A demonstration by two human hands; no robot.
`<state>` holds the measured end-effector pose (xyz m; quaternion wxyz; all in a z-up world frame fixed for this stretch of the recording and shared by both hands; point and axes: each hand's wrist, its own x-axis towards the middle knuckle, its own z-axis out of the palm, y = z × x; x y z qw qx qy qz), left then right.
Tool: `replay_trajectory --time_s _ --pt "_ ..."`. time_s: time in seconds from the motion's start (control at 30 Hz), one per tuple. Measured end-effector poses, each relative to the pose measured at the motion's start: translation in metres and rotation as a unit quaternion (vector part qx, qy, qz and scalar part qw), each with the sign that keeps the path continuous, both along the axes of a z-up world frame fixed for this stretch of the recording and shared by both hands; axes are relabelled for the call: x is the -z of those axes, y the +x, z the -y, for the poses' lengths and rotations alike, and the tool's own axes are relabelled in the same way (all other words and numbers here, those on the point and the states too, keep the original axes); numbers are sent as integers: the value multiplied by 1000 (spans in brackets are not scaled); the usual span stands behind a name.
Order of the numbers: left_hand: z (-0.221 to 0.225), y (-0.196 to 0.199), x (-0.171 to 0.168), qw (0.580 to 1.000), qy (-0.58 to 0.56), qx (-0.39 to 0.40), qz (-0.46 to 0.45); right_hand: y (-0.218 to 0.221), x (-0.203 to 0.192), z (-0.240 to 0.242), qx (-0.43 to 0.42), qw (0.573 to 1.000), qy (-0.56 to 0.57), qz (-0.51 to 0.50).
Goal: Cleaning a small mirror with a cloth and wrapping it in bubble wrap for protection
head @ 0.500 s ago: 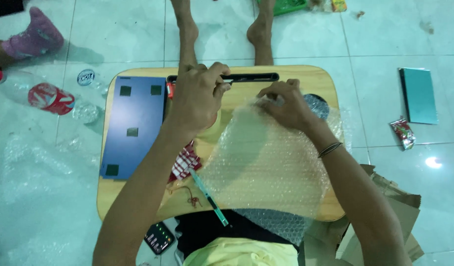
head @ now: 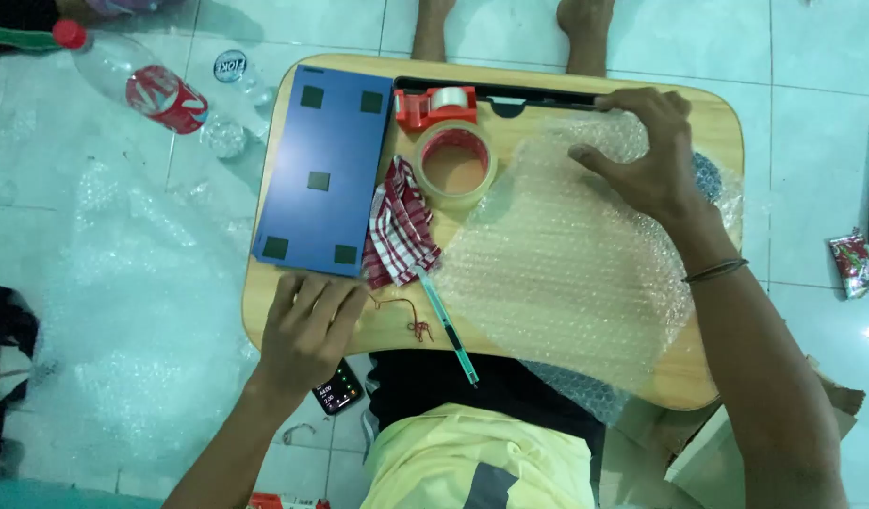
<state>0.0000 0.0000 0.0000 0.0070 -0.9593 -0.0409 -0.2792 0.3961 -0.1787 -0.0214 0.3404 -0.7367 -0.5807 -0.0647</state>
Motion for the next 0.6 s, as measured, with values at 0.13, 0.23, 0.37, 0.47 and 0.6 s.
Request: replay_trajectory --time_s 0.13,0.23,0.37,0.47,0.6 --pt "8 -33 28 999 -2 -13 -31 -6 3 11 35 999 -19 -13" --pt "11 -41 33 995 -91 -3 -49 -16 1 27 40 999 2 9" --pt "12 -45 30 983 -141 -24 -113 -33 -4 55 83 995 -46 -18" --pt "16 -46 29 982 -121 -12 -144 -38 -3 76 125 990 -57 -34" --pt "25 -47 18 975 -52 -35 -212 -30 3 101 188 980 -50 -39"
